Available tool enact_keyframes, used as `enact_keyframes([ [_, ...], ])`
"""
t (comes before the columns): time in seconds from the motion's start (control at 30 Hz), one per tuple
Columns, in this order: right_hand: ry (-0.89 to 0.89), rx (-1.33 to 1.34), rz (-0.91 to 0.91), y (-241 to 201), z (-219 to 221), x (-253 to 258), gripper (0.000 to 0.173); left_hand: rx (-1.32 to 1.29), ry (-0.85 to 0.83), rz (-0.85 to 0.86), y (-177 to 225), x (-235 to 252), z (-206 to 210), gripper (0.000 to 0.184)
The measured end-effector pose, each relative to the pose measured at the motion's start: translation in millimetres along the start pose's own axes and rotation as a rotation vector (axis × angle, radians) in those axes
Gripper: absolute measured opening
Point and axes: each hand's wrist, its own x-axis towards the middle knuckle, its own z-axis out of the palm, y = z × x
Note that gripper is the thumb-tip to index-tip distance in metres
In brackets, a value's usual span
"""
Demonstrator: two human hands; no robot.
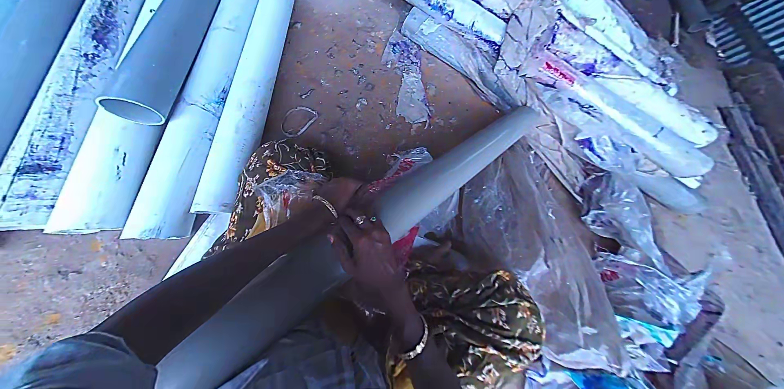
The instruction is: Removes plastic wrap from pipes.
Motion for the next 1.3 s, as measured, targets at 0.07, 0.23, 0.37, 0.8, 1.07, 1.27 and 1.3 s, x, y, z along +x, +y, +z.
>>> enact_keyframes([
  [0.07, -0.020, -0.028, -0.006, 1, 2, -5, 0.041, 0.056, -0.021, -0.007, -3, 7, 3, 0.050],
  [0.23, -0.016, -0.063, 0.051, 0, 10, -8, 0.053, 0.230, -0.154, -0.118, -1, 19, 12, 0.042],
  [0.37, 0.017, -0.080, 0.119, 0, 14, -11, 0.049, 0.307, -0.232, -0.162, -1, 36, 19, 0.033],
  [0.8, 0.130, -0.079, 0.186, -2, 10, -32, 0.037, -0.042, 0.072, 0.097, -13, 44, -1, 0.039],
  [1.07, 0.455, 0.073, 0.262, -11, 3, -62, 0.029, 0.070, 0.070, 0.451, 87, -29, -40, 0.033],
  [1.27, 0.810, 0.764, 0.997, 16, -8, -69, 0.039, 0.009, 0.046, 0.317, 105, -53, -18, 0.039],
  [1.3, 0.868, 0.905, 1.135, 30, -15, -64, 0.050, 0.024, 0.086, 0.275, 101, -53, -22, 0.038],
])
